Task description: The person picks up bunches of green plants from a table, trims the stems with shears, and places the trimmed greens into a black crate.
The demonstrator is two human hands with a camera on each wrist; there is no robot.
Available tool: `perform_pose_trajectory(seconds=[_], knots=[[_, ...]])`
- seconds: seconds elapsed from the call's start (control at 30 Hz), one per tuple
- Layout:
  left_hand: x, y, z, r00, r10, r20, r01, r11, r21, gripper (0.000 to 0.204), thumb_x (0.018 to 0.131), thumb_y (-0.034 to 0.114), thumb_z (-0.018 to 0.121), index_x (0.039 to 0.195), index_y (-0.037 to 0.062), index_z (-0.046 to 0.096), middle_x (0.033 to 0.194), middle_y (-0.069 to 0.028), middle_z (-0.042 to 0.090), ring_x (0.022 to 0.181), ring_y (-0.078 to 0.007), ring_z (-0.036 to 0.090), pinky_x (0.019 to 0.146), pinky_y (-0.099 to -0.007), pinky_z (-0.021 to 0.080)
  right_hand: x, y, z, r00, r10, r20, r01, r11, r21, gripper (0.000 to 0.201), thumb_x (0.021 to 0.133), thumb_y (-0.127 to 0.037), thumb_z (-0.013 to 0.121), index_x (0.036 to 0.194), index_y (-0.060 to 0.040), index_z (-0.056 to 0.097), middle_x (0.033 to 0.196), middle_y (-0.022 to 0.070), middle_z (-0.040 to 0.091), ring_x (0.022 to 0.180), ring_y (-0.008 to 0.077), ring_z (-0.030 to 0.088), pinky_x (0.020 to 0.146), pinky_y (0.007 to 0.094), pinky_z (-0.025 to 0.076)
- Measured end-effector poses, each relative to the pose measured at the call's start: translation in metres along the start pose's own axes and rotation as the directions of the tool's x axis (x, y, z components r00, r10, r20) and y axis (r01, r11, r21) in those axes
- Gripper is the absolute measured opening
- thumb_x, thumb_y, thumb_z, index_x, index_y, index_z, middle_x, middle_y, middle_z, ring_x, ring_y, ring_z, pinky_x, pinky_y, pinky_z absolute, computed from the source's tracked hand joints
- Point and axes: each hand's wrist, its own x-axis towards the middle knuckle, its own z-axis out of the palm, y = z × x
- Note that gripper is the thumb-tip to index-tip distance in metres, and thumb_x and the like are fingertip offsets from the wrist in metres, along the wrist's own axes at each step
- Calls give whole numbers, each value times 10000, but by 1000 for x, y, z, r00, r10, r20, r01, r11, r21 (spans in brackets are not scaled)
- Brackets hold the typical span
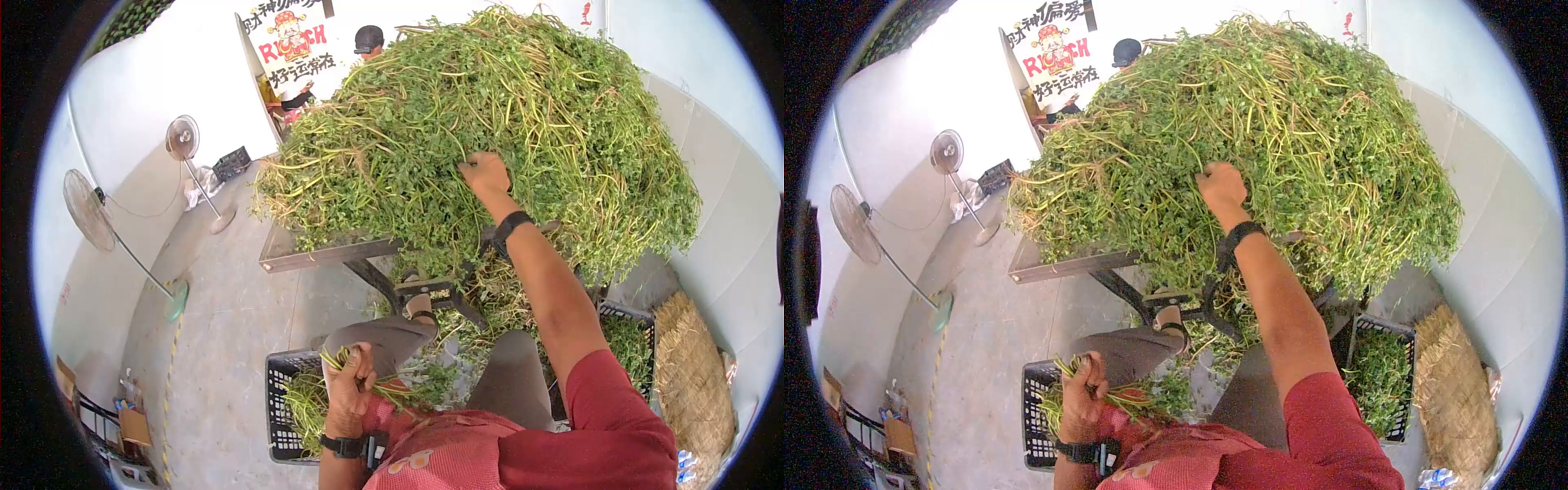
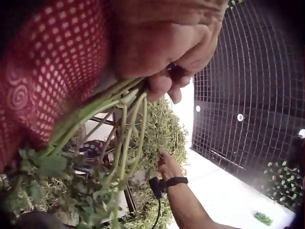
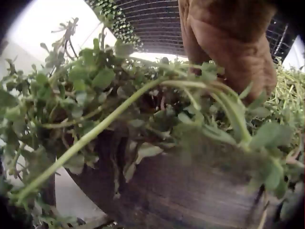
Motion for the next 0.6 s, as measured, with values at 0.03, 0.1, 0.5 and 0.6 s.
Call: perform_pose_trajectory(seconds=[0.03,0.1,0.5,0.6], knots=[[0,0,-3,999,-32,6,32,999,-16,267,929,283,504,880,33,586,559,32,366,515,-66,343,391,-201,257,0,3,-3,1000,-1,1,1,1000,-1,267,774,-358,644,885,-122,701,796,128,646,677,295,626,564,391,503],[0,-2,-3,998,-66,9,67,997,-42,278,929,305,501,881,43,580,559,40,362,540,-64,363,395,-197,267,2,17,-11,979,-134,-155,136,991,5,278,769,-346,634,948,-143,697,824,115,656,682,299,627,595,398,506],[-15,-10,22,995,-51,86,39,990,138,218,919,199,532,936,-5,605,576,11,490,441,-51,330,395,-213,250,-85,44,-116,933,-361,17,208,574,792,225,867,-77,567,1081,-50,631,729,56,652,592,91,582,499,208,453],[-25,4,37,998,-67,14,65,992,108,192,905,170,554,949,-9,609,628,-7,551,442,-42,334,393,-206,249,-116,44,-126,887,-440,138,196,631,750,222,862,-67,571,1075,-30,624,769,56,657,623,91,592,543,207,479]])
